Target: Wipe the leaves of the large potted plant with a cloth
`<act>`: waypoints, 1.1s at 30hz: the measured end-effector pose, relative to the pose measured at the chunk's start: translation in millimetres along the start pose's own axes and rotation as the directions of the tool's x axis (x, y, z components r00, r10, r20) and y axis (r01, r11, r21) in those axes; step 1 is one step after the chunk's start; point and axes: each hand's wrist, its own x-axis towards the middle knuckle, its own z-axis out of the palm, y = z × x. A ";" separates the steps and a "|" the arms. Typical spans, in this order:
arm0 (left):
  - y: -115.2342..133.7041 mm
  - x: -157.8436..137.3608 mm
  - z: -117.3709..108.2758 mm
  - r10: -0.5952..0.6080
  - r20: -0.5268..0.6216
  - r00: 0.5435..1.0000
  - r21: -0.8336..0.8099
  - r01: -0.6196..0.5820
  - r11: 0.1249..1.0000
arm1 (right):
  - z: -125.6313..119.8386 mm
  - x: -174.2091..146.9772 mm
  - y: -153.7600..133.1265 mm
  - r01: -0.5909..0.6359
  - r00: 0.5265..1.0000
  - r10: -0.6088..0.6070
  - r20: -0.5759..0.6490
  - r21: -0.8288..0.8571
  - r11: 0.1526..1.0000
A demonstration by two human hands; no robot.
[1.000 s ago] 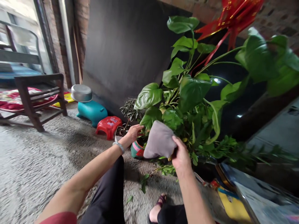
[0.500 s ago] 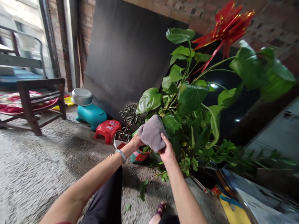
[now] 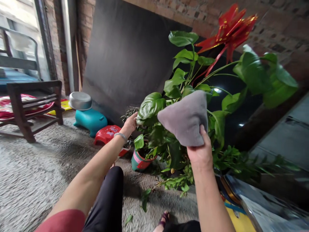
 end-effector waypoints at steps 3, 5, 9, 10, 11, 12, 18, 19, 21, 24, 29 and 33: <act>-8.9 -21.6 18.2 -0.003 0.125 0.992 -0.009 0.004 1.000 | 12.6 6.7 10.3 -0.166 0.986 0.166 0.004 0.027 0.986; -24.0 -40.8 14.2 -0.036 0.181 0.983 0.022 0.033 0.999 | 4.1 -1.1 22.1 -0.374 0.927 0.372 -0.039 -0.039 0.927; -53.3 -66.8 -5.3 -0.129 0.166 0.978 0.137 0.107 0.985 | -20.8 -15.0 18.4 -0.478 0.877 0.480 -0.013 -0.117 0.871; -58.2 -69.7 -7.6 -0.141 0.148 0.979 0.155 0.118 0.981 | -20.5 -13.1 11.7 -0.417 0.907 0.421 0.026 -0.090 0.904; -62.0 -71.6 -8.1 -0.147 0.131 0.980 0.167 0.125 0.978 | -16.2 -8.8 4.8 -0.339 0.938 0.341 0.066 -0.050 0.940; -65.0 -73.0 -7.0 -0.149 0.120 0.982 0.172 0.127 0.977 | -8.3 -2.8 -1.0 -0.264 0.959 0.264 0.100 -0.007 0.964; -72.9 -73.8 1.2 -0.126 0.108 0.986 0.142 0.110 0.984 | 23.7 5.1 25.8 -0.465 0.885 0.466 0.007 -0.049 0.884; -72.3 -71.8 -1.9 -0.117 0.101 0.988 0.135 0.103 0.985 | 14.6 -6.9 36.3 -0.531 0.847 0.529 -0.054 -0.064 0.845; -69.3 -65.9 -12.0 -0.111 0.074 0.991 0.125 0.101 0.987 | -15.3 -38.4 51.1 -0.599 0.798 0.585 -0.146 -0.076 0.797; -65.4 -57.0 -29.5 -0.115 0.074 0.991 0.105 0.107 0.989 | -66.4 -76.6 48.9 -0.592 0.798 0.567 -0.204 -0.088 0.801; -91.1 -62.0 -44.7 -0.179 0.077 0.981 0.143 0.167 0.976 | -106.4 -69.9 26.2 -0.304 0.915 0.301 -0.268 0.033 0.952; -137.7 -73.7 -50.8 -0.221 -0.072 0.973 0.369 0.232 0.900 | -128.4 -76.6 44.1 -0.494 0.788 0.466 -0.403 0.037 0.869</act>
